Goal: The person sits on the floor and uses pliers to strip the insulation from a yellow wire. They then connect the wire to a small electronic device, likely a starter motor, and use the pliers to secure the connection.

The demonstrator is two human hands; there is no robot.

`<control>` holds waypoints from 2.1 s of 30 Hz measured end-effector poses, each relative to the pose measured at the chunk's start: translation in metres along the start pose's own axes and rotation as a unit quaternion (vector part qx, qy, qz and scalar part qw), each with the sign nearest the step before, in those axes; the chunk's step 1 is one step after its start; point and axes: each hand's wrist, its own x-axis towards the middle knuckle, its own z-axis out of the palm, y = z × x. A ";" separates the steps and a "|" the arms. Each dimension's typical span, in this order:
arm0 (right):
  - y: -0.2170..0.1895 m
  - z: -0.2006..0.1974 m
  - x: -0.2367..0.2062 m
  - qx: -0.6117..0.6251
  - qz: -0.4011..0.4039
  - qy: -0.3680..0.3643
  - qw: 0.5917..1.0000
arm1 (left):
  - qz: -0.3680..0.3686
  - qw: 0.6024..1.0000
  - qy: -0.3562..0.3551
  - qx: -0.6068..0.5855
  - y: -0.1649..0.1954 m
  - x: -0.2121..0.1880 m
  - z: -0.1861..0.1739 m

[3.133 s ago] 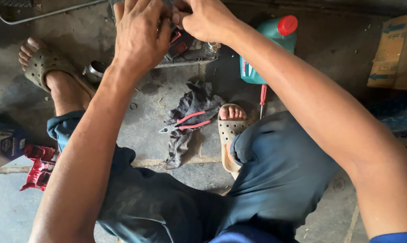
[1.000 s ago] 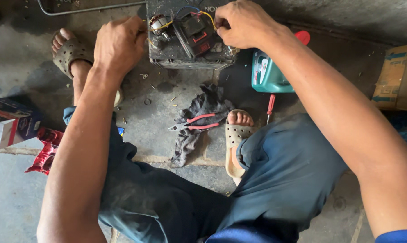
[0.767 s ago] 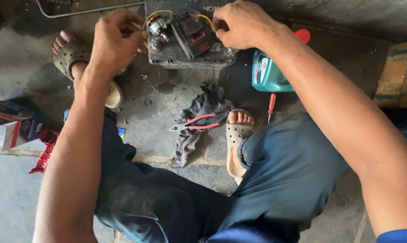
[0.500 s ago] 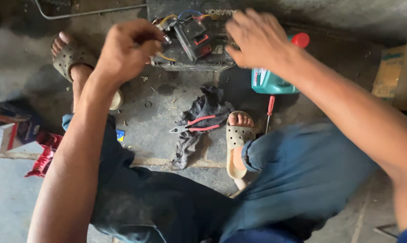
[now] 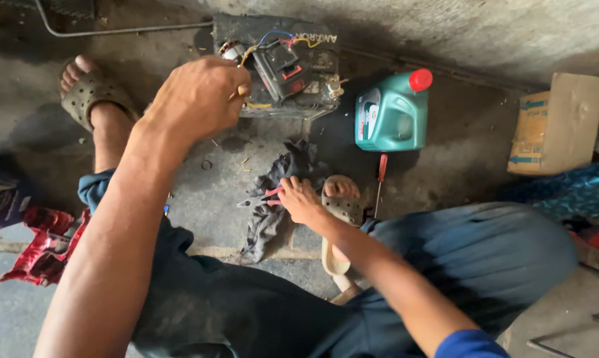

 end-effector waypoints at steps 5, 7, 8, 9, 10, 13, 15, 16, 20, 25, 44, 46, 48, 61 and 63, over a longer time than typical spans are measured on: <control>-0.016 -0.005 0.007 0.004 0.007 0.096 0.995 | 0.029 0.997 0.068 0.022 0.003 -0.003 0.000; -0.014 -0.016 0.009 -0.004 -0.015 0.037 0.999 | 0.019 0.996 0.081 0.024 0.004 -0.001 -0.001; -0.014 -0.021 0.011 0.046 -0.005 0.000 0.999 | 0.005 0.996 0.084 0.008 0.004 0.001 -0.001; -0.014 -0.026 0.012 0.095 0.007 -0.036 0.995 | -0.008 0.996 0.088 -0.009 0.004 0.004 -0.002; -0.014 -0.030 0.013 0.144 0.021 -0.075 0.987 | -0.020 0.995 0.091 -0.028 0.004 0.007 -0.002; -0.009 -0.037 0.008 0.296 0.124 -0.268 0.908 | 0.017 0.986 0.161 -0.040 0.000 0.020 -0.005; 0.001 -0.042 -0.007 0.322 0.075 -0.256 0.908 | -0.024 0.984 0.152 -0.087 -0.003 0.028 -0.006; 0.008 -0.047 -0.018 0.335 0.048 -0.249 0.907 | -0.046 0.982 0.147 -0.109 -0.006 0.031 -0.007; 0.056 -0.093 -0.080 0.502 0.048 -0.237 0.830 | -0.033 0.976 0.156 -0.147 -0.010 0.034 -0.005; 0.109 -0.201 -0.124 0.659 0.118 -0.112 0.735 | 0.003 0.977 0.147 -0.154 0.000 0.048 0.008; 0.138 -0.263 -0.053 0.732 0.067 0.047 0.676 | -0.101 0.937 0.100 -0.318 0.011 0.059 0.036; 0.140 -0.263 -0.048 0.705 0.047 0.062 0.705 | -0.079 0.940 0.114 -0.311 0.011 0.060 0.039; 0.140 -0.264 -0.045 0.659 0.017 0.080 0.748 | -0.064 0.937 0.113 -0.325 0.010 0.062 0.041; 0.139 -0.269 -0.038 0.581 0.043 0.134 0.802 | -0.058 0.941 0.136 -0.304 0.007 0.064 0.042; 0.142 -0.267 -0.038 0.544 0.045 0.134 0.827 | -0.065 0.933 0.133 -0.327 0.008 0.063 0.042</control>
